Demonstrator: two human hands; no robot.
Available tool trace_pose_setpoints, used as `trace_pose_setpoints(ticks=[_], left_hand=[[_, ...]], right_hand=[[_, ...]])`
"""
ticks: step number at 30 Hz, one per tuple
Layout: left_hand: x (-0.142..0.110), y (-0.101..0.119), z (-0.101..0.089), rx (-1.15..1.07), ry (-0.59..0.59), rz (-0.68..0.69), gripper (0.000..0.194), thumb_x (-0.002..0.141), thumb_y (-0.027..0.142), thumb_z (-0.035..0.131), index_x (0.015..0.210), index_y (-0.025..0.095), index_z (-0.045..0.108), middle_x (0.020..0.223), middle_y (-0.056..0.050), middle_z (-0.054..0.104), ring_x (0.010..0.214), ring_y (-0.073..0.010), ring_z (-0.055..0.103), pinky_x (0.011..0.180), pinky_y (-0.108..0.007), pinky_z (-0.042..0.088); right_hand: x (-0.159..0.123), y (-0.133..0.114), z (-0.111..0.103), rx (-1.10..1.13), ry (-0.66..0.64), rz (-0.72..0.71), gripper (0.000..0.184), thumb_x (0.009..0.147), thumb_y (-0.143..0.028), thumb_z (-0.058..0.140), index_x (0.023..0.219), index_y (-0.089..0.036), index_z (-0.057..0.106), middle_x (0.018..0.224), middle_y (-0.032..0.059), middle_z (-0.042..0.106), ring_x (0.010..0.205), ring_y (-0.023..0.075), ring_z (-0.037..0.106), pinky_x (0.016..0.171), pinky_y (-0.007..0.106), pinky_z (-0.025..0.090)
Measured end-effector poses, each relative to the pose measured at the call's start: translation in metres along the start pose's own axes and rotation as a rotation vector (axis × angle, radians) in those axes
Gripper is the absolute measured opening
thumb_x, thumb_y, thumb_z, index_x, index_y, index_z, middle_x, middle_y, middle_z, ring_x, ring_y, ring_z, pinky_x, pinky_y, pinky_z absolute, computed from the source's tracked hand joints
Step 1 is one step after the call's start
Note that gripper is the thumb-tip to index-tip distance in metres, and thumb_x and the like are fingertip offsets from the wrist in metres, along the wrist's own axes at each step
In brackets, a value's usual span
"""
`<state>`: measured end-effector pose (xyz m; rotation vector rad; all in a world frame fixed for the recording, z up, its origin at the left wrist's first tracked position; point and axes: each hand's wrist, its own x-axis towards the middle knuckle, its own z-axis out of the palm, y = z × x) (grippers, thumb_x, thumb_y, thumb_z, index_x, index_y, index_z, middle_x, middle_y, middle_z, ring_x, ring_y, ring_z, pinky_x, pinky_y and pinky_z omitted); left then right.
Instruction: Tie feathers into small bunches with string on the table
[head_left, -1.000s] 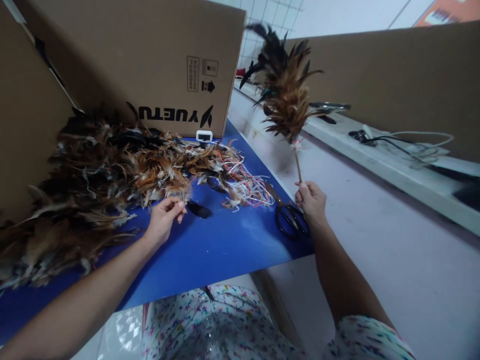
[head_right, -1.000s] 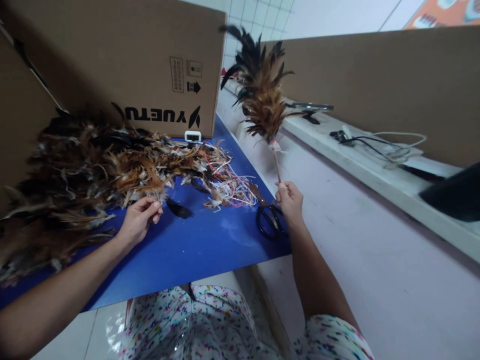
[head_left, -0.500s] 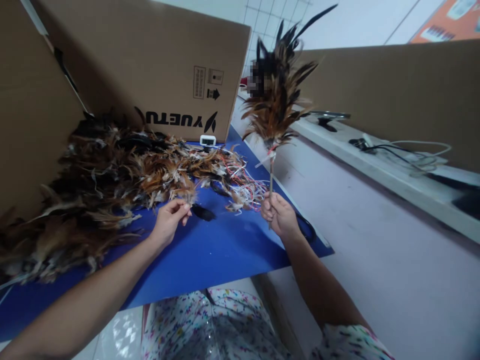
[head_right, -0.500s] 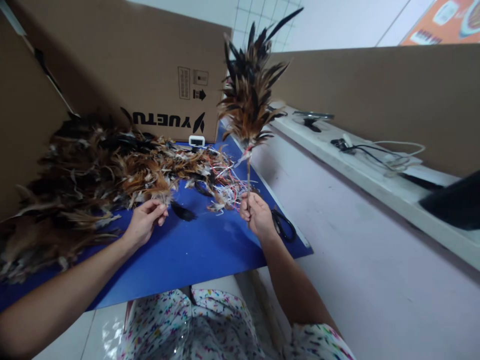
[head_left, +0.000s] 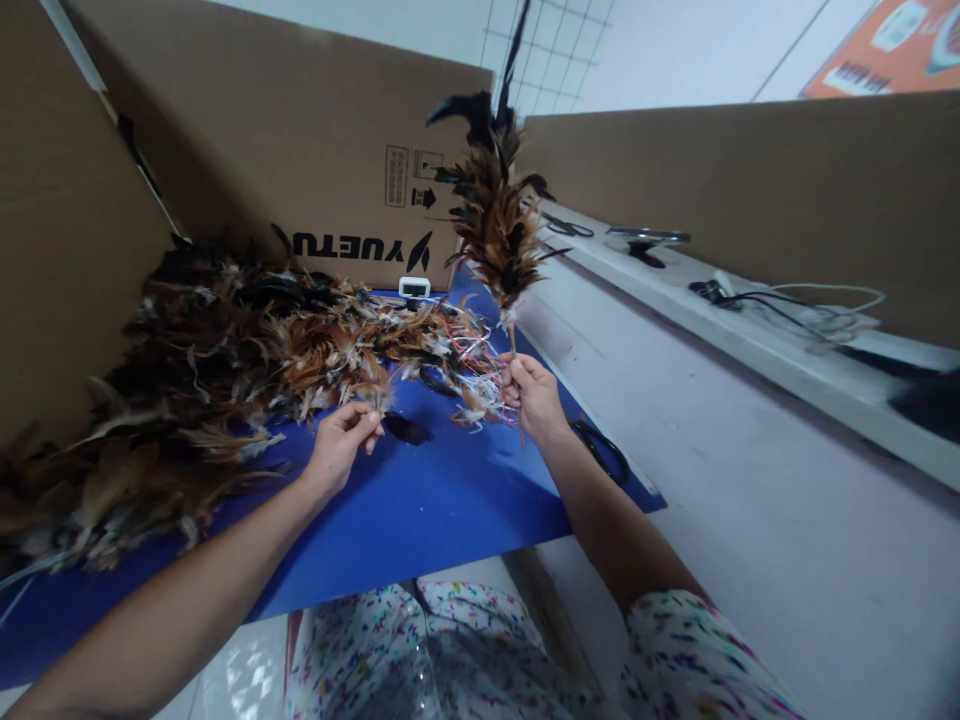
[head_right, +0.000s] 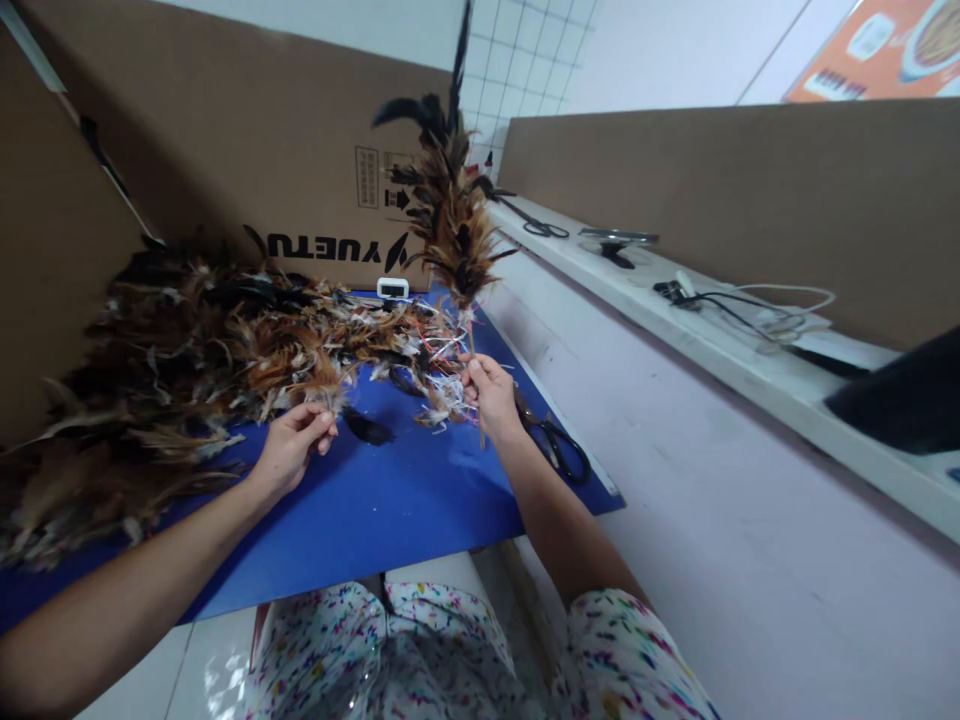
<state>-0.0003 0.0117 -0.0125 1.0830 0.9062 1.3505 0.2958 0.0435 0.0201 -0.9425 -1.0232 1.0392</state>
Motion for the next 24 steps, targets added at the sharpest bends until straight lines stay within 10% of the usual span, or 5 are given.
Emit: trace_pose_setpoints(ticks=[13, 24], left_hand=[[0.0, 0.0, 0.0, 0.019, -0.014, 0.01, 0.038, 0.066, 0.044, 0.086, 0.069, 0.014, 0.064, 0.06, 0.001, 0.064, 0.043, -0.0056, 0.05, 0.044, -0.019, 0.039], [0.0, -0.001, 0.002, 0.016, -0.02, -0.001, 0.036, 0.066, 0.043, 0.086, 0.071, 0.014, 0.064, 0.059, 0.001, 0.064, 0.042, -0.0058, 0.05, 0.044, -0.019, 0.039]], right_hand=[[0.088, 0.011, -0.002, -0.05, 0.256, -0.363, 0.04, 0.073, -0.054, 0.074, 0.093, -0.021, 0.064, 0.066, -0.0051, 0.061, 0.05, 0.0058, 0.046, 0.05, 0.02, 0.037], [0.141, -0.017, -0.08, -0.338, 0.578, -0.27, 0.011, 0.084, -0.028, 0.062, 0.085, -0.017, 0.061, 0.059, -0.0069, 0.056, 0.047, 0.0042, 0.04, 0.047, 0.016, 0.03]])
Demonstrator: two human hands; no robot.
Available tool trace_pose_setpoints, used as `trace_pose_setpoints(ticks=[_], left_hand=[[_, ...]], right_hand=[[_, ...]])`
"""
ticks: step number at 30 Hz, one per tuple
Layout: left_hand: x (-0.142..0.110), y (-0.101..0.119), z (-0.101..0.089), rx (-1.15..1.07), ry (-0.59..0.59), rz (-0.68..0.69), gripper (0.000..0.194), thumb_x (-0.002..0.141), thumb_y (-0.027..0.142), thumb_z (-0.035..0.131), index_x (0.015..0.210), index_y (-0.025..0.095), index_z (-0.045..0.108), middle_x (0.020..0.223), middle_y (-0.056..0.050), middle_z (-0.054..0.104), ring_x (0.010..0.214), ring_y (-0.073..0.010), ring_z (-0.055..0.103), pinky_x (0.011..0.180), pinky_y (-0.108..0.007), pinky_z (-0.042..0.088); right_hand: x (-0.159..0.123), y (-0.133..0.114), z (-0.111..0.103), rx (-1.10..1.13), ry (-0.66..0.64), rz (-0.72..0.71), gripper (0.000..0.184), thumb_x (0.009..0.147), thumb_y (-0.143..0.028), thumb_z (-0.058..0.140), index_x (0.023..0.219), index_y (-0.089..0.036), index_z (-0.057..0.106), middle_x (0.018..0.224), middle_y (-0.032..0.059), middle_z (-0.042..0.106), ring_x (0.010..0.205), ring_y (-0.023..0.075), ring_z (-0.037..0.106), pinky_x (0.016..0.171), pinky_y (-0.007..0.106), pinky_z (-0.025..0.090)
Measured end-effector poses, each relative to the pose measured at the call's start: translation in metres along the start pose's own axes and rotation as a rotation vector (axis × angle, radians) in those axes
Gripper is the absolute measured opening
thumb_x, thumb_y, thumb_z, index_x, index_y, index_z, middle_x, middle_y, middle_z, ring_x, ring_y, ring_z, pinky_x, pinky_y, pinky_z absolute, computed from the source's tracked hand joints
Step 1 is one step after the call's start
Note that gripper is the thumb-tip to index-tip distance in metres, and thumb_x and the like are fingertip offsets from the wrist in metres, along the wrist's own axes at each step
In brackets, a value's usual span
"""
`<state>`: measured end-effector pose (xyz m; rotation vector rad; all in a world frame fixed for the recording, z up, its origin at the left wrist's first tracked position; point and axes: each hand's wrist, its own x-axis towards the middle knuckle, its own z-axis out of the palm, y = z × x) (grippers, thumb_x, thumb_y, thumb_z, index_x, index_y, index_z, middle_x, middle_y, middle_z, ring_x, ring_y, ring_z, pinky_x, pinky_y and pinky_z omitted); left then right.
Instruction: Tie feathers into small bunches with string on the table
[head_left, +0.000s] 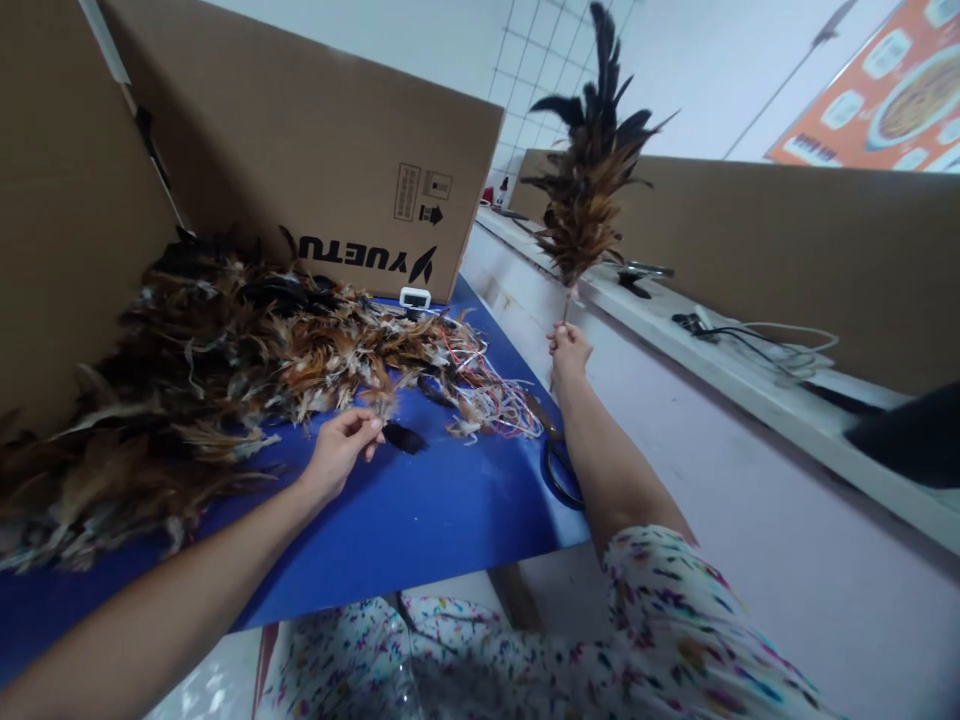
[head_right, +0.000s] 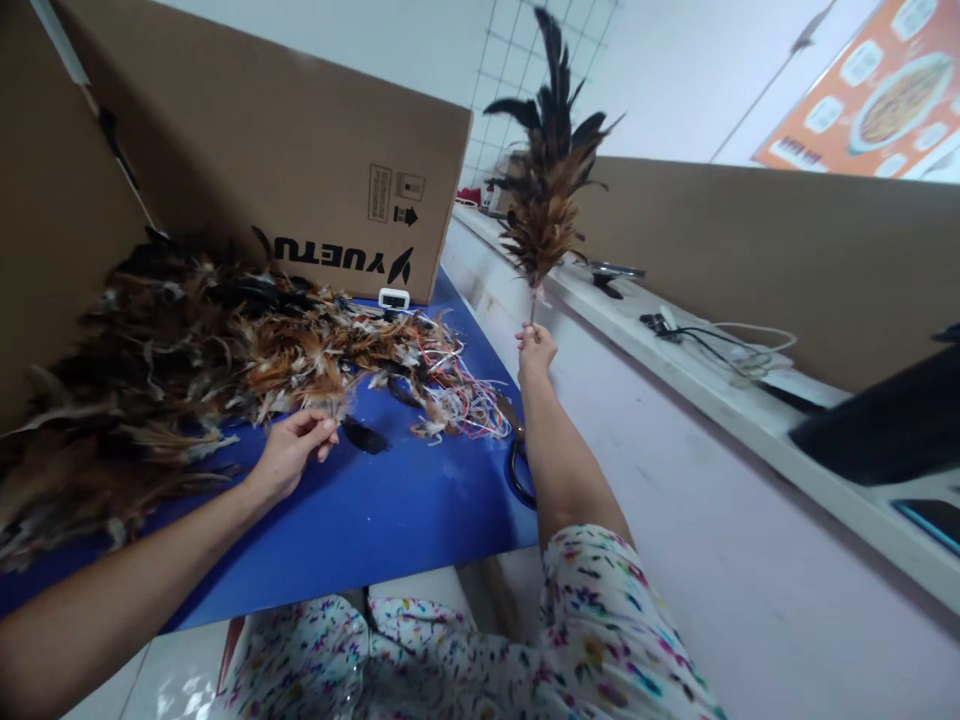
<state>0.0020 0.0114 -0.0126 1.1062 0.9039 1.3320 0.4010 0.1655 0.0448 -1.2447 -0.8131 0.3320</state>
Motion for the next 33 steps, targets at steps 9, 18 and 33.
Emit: trace_pose_setpoints(ticks=[9, 18, 33], left_hand=[[0.0, -0.001, 0.0, 0.001, -0.004, 0.007, 0.036, 0.067, 0.044, 0.085, 0.07, 0.014, 0.064, 0.059, 0.0, 0.064, 0.042, -0.0059, 0.05, 0.043, -0.019, 0.039], [0.0, -0.004, -0.003, -0.001, -0.014, -0.003, 0.035, 0.069, 0.043, 0.084, 0.073, 0.014, 0.065, 0.06, 0.001, 0.064, 0.043, -0.0058, 0.05, 0.044, -0.019, 0.04], [0.001, -0.002, -0.001, -0.003, -0.025, -0.002, 0.037, 0.067, 0.045, 0.085, 0.071, 0.015, 0.064, 0.059, 0.0, 0.064, 0.042, -0.0064, 0.049, 0.043, -0.02, 0.039]], right_hand=[[0.017, 0.021, -0.038, -0.162, 0.088, 0.024, 0.009, 0.081, -0.025, 0.06, 0.08, -0.016, 0.06, 0.061, -0.0057, 0.055, 0.053, 0.0065, 0.045, 0.053, 0.019, 0.036], [0.027, 0.047, -0.058, -0.305, 0.227, 0.023, 0.013, 0.078, -0.021, 0.05, 0.086, -0.017, 0.059, 0.063, -0.0047, 0.055, 0.061, 0.0116, 0.052, 0.064, 0.023, 0.042], [0.031, 0.054, -0.069, -0.411, 0.151, -0.027, 0.01, 0.081, -0.018, 0.045, 0.088, -0.02, 0.052, 0.073, -0.0016, 0.062, 0.067, 0.0132, 0.061, 0.073, 0.025, 0.046]])
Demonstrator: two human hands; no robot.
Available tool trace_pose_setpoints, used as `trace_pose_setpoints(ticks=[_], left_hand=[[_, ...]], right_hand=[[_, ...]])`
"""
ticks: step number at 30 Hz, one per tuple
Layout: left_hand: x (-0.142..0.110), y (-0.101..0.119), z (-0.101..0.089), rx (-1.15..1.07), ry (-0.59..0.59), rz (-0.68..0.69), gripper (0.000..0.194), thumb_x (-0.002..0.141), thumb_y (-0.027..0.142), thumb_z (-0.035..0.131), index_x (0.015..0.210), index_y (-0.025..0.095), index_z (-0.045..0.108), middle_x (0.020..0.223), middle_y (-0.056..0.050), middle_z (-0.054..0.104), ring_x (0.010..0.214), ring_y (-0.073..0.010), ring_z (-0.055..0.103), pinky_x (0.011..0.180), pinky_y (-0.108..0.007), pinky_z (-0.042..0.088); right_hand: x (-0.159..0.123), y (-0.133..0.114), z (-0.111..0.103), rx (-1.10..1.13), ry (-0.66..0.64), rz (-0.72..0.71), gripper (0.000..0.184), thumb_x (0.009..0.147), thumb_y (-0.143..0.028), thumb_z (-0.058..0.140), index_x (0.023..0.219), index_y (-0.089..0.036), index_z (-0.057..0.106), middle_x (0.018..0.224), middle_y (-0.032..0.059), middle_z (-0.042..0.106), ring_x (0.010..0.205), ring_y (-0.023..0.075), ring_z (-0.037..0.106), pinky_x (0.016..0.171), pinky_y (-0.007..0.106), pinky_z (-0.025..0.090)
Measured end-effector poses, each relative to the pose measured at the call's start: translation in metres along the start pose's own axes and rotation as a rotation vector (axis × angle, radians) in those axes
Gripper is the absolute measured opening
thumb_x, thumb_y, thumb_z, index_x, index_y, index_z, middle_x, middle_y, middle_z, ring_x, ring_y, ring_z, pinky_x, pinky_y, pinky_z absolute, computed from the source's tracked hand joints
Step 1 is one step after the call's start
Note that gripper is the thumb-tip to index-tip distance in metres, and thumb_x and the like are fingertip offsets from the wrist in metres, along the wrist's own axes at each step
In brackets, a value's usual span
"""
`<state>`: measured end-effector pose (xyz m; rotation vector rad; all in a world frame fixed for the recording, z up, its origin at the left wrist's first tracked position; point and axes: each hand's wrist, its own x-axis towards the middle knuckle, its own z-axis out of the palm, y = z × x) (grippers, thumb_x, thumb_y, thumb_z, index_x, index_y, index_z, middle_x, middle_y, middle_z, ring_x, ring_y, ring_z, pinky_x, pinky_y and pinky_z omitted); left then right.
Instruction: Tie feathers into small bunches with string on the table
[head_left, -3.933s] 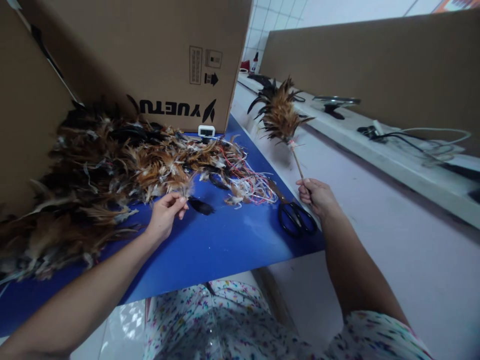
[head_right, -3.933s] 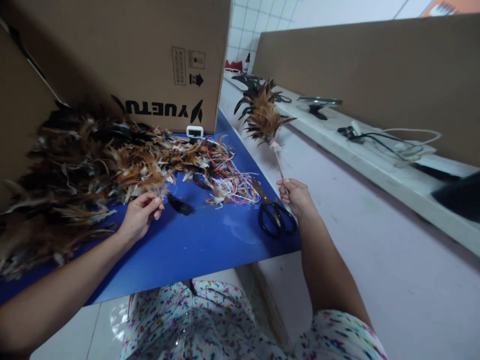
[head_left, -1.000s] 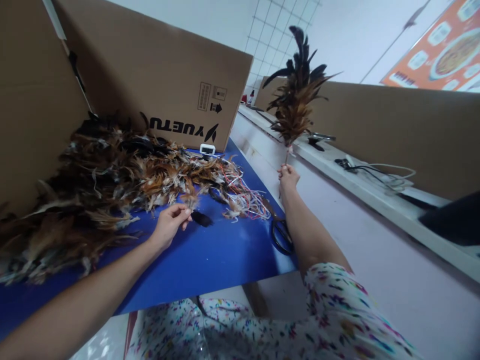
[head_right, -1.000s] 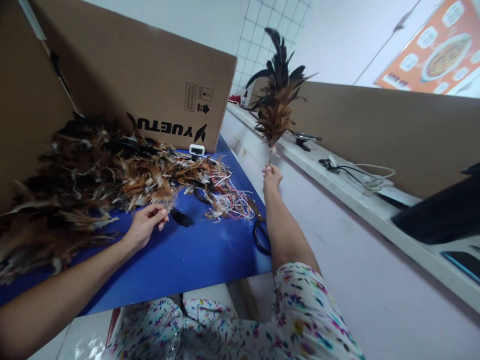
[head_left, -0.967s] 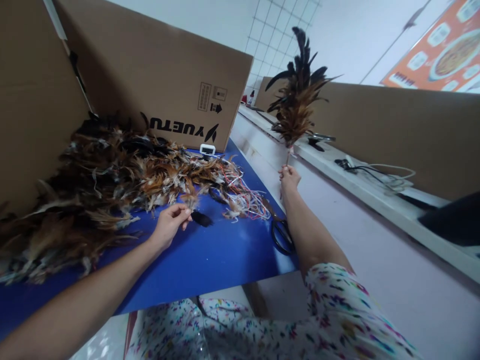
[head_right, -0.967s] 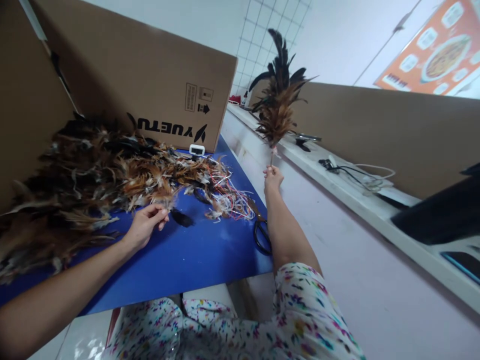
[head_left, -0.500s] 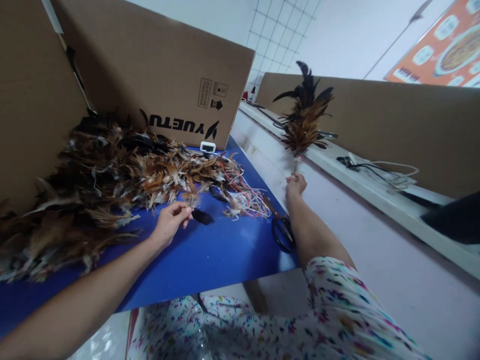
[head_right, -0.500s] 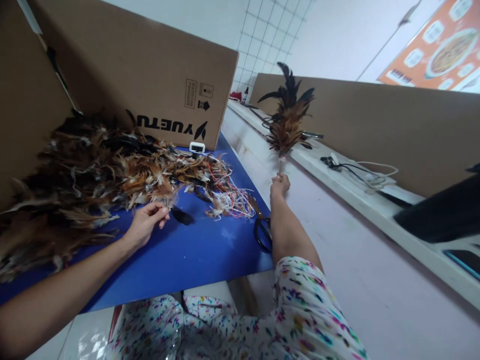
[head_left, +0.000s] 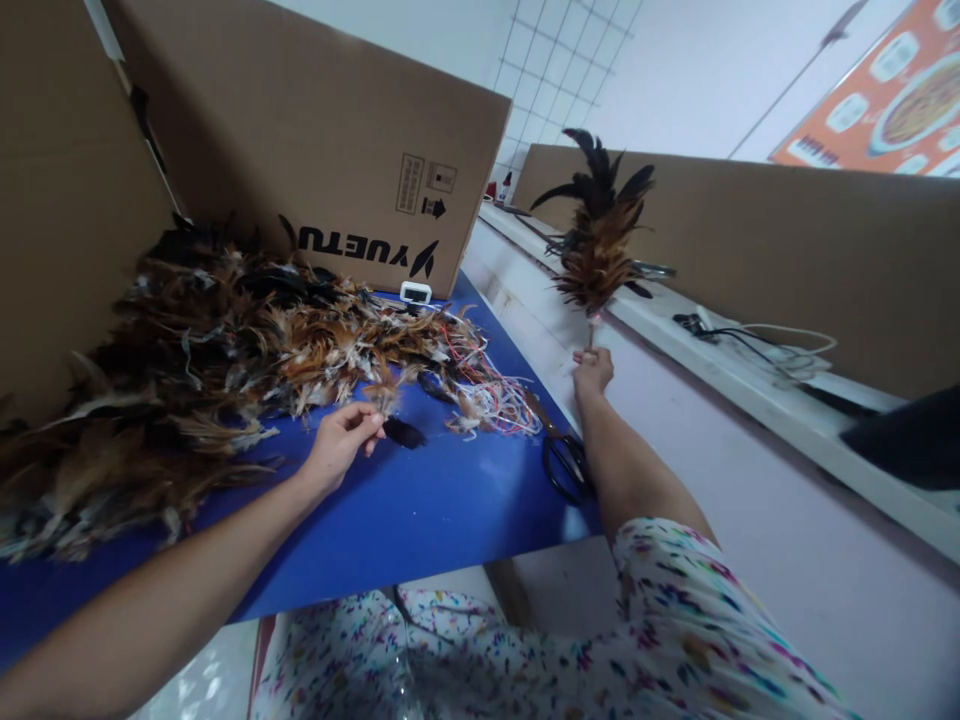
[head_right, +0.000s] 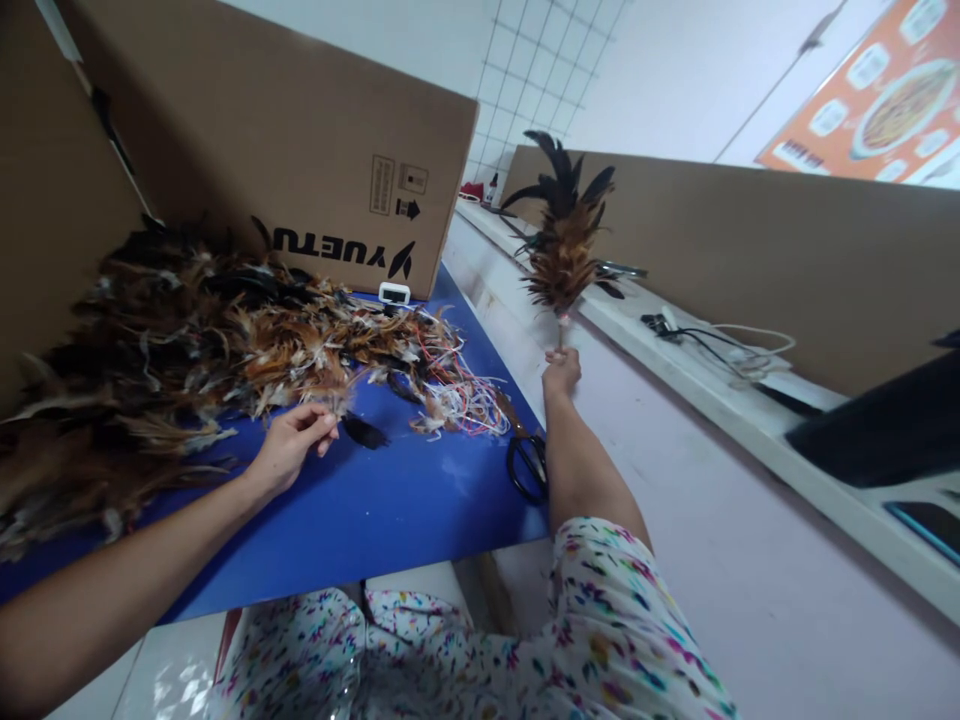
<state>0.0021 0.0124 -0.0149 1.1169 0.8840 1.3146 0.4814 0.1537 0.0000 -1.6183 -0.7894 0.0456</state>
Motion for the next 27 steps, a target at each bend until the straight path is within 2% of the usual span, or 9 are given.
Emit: trace_pose_setpoints(ticks=[8, 18, 27], left_hand=[[-0.001, 0.0, 0.0, 0.012, -0.006, 0.004, 0.036, 0.068, 0.044, 0.084, 0.071, 0.014, 0.064, 0.059, 0.0, 0.064, 0.042, -0.0064, 0.049, 0.043, -0.02, 0.039], [-0.001, 0.001, 0.0, 0.035, -0.012, 0.012, 0.035, 0.069, 0.044, 0.083, 0.07, 0.015, 0.064, 0.06, 0.0, 0.064, 0.042, -0.0063, 0.05, 0.044, -0.02, 0.038], [-0.001, 0.003, 0.002, 0.029, -0.009, 0.004, 0.035, 0.067, 0.043, 0.084, 0.07, 0.014, 0.065, 0.059, 0.0, 0.064, 0.042, -0.0062, 0.05, 0.045, -0.02, 0.038]], right_hand=[[-0.004, -0.007, 0.007, -0.104, -0.012, -0.03, 0.015, 0.083, -0.021, 0.048, 0.093, -0.021, 0.06, 0.085, 0.0012, 0.065, 0.084, 0.0162, 0.059, 0.085, 0.028, 0.043], [-0.004, -0.01, 0.007, -0.148, -0.022, 0.008, 0.019, 0.083, -0.026, 0.049, 0.098, -0.021, 0.062, 0.073, -0.003, 0.059, 0.062, 0.0128, 0.049, 0.065, 0.024, 0.039], [-0.006, -0.018, 0.007, -0.123, -0.046, -0.006, 0.023, 0.085, -0.019, 0.047, 0.1, -0.02, 0.063, 0.074, -0.0031, 0.059, 0.066, 0.0113, 0.055, 0.064, 0.022, 0.039]])
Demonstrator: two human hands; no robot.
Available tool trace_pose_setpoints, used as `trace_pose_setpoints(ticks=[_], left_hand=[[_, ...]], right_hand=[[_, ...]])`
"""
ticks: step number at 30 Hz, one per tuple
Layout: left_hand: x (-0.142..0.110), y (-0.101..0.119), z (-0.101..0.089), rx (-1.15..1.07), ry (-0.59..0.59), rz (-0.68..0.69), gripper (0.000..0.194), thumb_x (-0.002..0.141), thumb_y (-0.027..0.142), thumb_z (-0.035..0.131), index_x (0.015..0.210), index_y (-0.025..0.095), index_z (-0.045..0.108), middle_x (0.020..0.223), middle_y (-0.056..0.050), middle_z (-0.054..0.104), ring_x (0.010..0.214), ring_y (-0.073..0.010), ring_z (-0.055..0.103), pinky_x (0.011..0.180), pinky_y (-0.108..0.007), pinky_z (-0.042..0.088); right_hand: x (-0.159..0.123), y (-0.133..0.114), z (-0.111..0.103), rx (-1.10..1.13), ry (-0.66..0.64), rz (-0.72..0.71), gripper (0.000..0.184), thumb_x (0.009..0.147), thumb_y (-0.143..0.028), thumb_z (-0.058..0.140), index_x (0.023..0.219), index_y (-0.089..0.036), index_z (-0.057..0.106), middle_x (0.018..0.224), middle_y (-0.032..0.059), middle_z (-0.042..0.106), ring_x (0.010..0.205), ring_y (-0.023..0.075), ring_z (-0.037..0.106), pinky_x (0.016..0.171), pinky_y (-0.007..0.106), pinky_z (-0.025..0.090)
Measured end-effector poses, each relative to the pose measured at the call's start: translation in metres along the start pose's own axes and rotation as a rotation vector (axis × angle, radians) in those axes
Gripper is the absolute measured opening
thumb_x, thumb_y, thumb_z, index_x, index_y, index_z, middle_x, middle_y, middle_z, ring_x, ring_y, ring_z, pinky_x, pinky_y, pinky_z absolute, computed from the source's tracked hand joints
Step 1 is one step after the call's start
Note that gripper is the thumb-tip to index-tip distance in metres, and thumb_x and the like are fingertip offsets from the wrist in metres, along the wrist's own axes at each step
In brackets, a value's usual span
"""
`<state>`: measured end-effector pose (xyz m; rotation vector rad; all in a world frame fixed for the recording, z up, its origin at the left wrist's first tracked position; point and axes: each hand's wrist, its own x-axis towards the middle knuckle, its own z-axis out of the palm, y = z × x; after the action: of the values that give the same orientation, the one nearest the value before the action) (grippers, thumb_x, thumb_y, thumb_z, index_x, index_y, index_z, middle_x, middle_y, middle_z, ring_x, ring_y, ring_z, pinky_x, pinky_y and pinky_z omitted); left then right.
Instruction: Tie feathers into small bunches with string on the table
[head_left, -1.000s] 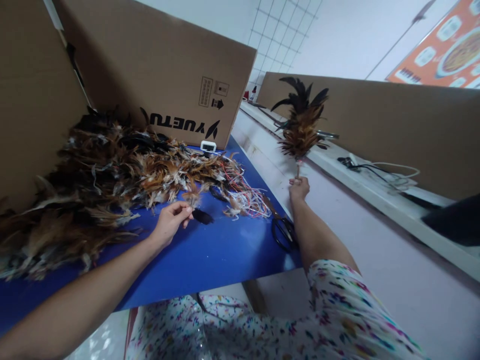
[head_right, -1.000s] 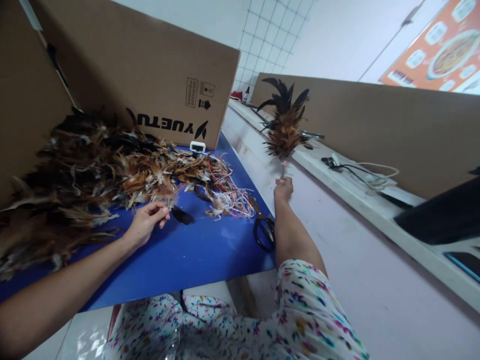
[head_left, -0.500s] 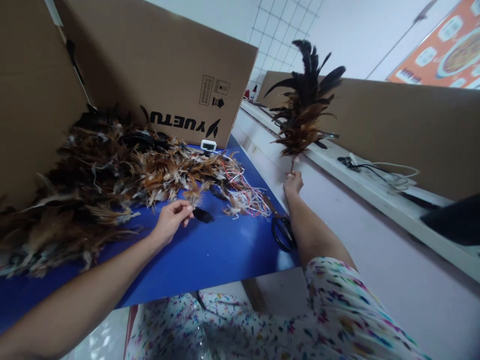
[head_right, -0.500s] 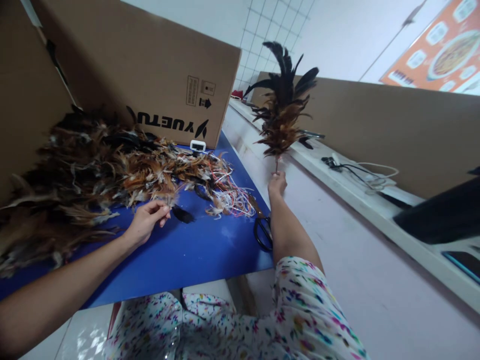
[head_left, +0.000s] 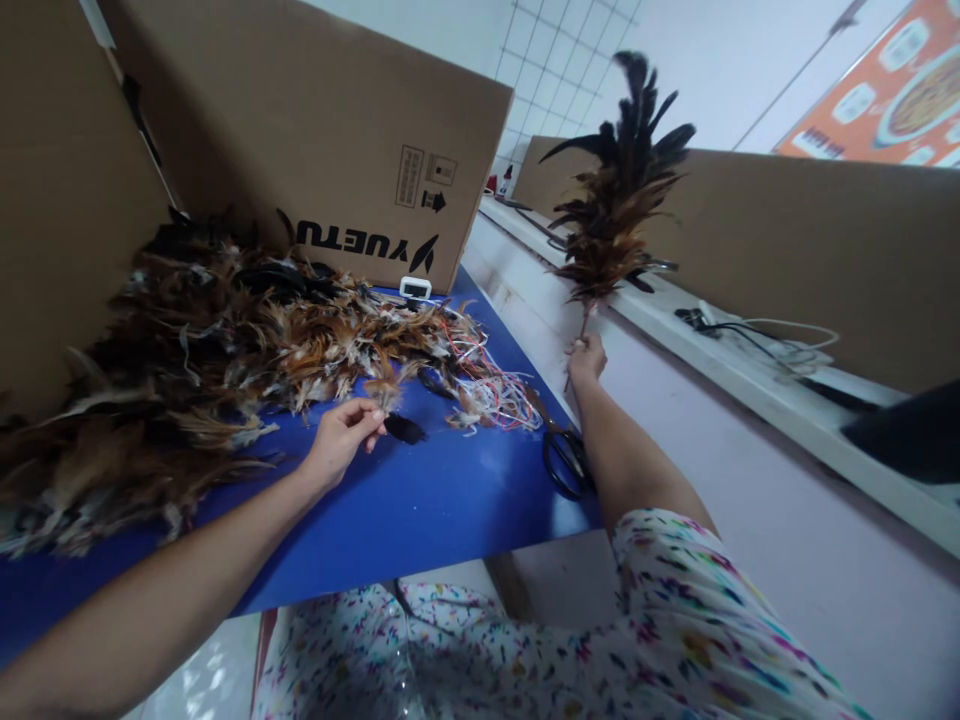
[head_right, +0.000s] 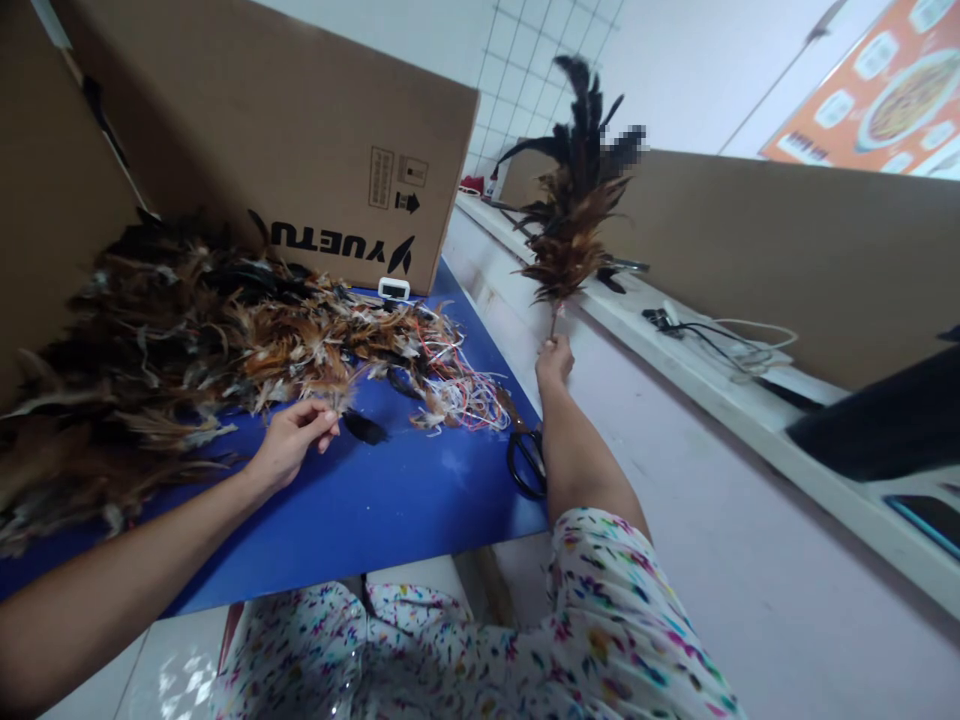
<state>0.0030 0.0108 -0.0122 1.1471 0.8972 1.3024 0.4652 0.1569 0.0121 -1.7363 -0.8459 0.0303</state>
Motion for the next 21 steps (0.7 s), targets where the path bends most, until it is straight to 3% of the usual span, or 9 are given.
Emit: trace_pose_setpoints(ticks=[10, 21], left_hand=[[-0.0002, -0.0001, -0.0008, 0.004, -0.012, 0.0, 0.036, 0.068, 0.044, 0.083, 0.071, 0.014, 0.064, 0.06, 0.0, 0.064, 0.043, -0.0063, 0.05, 0.045, -0.02, 0.038], [0.0007, -0.002, -0.0018, -0.006, -0.019, -0.01, 0.037, 0.069, 0.045, 0.083, 0.072, 0.014, 0.063, 0.06, 0.001, 0.064, 0.042, -0.0058, 0.05, 0.045, -0.019, 0.038]], right_hand=[[-0.005, -0.0099, -0.0072, 0.015, -0.006, 0.066, 0.019, 0.085, -0.013, 0.046, 0.092, -0.018, 0.063, 0.068, -0.0028, 0.058, 0.058, 0.0097, 0.054, 0.055, 0.02, 0.038], [-0.0021, -0.004, -0.0073, -0.033, -0.079, 0.072, 0.023, 0.091, -0.016, 0.044, 0.103, -0.016, 0.063, 0.075, -0.0011, 0.061, 0.059, 0.0084, 0.057, 0.054, 0.017, 0.038]])
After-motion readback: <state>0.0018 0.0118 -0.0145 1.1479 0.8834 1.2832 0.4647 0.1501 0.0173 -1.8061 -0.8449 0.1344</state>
